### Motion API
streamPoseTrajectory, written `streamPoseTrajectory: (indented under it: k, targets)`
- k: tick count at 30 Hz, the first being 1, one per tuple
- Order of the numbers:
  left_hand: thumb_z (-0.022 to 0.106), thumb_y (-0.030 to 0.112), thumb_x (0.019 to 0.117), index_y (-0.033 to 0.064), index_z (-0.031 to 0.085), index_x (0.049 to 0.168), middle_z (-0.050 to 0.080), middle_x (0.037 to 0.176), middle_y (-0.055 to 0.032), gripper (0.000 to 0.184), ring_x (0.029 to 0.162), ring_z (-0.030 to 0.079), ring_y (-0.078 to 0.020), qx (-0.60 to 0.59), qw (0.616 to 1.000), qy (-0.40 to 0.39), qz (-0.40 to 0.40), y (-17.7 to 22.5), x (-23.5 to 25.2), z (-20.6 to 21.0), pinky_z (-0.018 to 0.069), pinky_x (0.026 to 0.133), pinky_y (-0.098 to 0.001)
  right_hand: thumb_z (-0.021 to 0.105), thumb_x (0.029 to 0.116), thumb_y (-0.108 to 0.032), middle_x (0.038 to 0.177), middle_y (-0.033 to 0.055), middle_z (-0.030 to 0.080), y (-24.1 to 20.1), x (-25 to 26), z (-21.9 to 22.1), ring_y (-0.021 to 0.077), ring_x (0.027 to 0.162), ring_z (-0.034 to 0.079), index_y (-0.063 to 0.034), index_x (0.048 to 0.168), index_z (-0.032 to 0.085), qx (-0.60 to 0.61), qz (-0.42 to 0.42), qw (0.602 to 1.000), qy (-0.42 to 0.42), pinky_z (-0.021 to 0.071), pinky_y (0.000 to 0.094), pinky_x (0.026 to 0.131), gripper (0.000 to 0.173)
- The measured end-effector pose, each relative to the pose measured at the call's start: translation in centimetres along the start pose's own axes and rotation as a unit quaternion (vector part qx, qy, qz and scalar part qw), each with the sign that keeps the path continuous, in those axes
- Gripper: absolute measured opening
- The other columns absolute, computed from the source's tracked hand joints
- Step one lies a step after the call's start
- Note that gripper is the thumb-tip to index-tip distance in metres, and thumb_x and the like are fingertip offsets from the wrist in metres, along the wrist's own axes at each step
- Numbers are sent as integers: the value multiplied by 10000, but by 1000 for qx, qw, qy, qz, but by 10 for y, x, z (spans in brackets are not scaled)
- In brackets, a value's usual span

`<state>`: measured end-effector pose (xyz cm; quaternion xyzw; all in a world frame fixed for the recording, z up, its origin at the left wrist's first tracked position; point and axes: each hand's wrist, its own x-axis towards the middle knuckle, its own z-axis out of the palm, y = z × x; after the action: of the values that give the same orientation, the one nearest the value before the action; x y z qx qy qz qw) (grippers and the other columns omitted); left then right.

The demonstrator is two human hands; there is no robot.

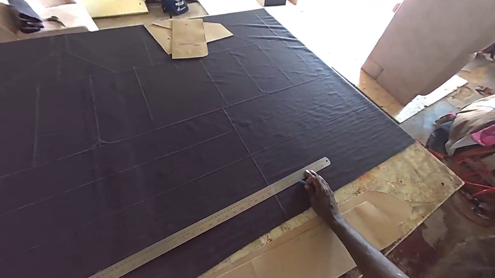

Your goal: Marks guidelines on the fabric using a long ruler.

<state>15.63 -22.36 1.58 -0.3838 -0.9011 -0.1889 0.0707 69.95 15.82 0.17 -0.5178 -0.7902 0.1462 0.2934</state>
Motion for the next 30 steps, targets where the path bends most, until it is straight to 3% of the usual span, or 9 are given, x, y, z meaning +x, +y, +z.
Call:
streamPoseTrajectory:
  k: [3, 5, 9, 12, 18, 23, 25, 30]
  targets:
    - [374, 489, 1078, 26, 535, 1466, 428, 1581, -217, 625, 1512, 325, -402, -20, 1000, -21, 3, 12, -2, -2, 163, 1227, -652, 532, 1053, -182, 1432, 75, 615, -1, -3, -10, 234, 1382, 532, -48, 1209, 675, 12, -11, 1000, 9, 416, 467, 1172, 250]
    - [389, 464, 1075, 35, 544, 1460, 447, 1570, -209, 598, 1503, 344, -398, -11, 1000, -5, -2, 22, -4, -2, 184, 1224, -653, 538, 1054, -176, 1398, 116, 627, -4, -4, -15, 251, 1340, 565, -28, 1247, 666, 36, -35, 999, 11, 456, 460, 1140, 274]
    - [403, 487, 1069, 150, 558, 1472, 457, 1590, -70, 548, 1518, 346, -262, 43, 998, 17, -36, 12, -9, 4, 214, 1247, -584, 496, 1066, -194, 1421, 219, 589, 2, -6, -14, 325, 1379, 529, 54, 1317, 602, 73, -51, 996, -4, 420, 470, 1170, 368]
    - [377, 518, 1069, 197, 564, 1472, 439, 1605, -7, 547, 1525, 329, -193, 45, 998, 10, -43, 11, -9, 4, 216, 1251, -569, 491, 1051, -177, 1385, 277, 591, 19, -4, -7, 389, 1371, 523, 102, 1234, 599, 84, -58, 995, -8, 410, 498, 1166, 350]
    - [365, 532, 1070, 180, 577, 1457, 467, 1585, -29, 565, 1511, 359, -208, 44, 998, 11, -43, 13, -12, -5, 220, 1242, -584, 495, 1052, -184, 1388, 246, 602, 17, -5, -3, 344, 1371, 535, 82, 1221, 603, 74, -55, 996, -4, 422, 472, 1162, 333]
    - [367, 511, 1074, 137, 581, 1452, 490, 1562, -111, 573, 1490, 391, -319, 5, 1000, 5, -2, 15, -13, -11, 229, 1221, -629, 560, 1030, -121, 1363, 194, 629, -5, -7, -13, 309, 1310, 585, 33, 1247, 637, 53, -22, 998, 22, 476, 489, 1109, 277]
    - [354, 526, 1072, 136, 576, 1457, 484, 1564, -118, 591, 1489, 389, -331, -1, 1000, -3, 0, 6, -12, -6, 225, 1215, -637, 553, 1039, -146, 1398, 153, 622, -5, -7, -13, 285, 1329, 577, -13, 1297, 635, 11, -6, 1000, 11, 469, 494, 1120, 301]
    - [374, 593, 1042, 72, 615, 1379, 523, 1499, -197, 666, 1441, 435, -388, -11, 1000, -26, -1, 2, -1, -11, 247, 1197, -648, 549, 1040, -155, 1407, 131, 620, -2, -6, -12, 278, 1363, 546, -23, 1244, 650, -4, -12, 1000, 7, 437, 491, 1153, 263]
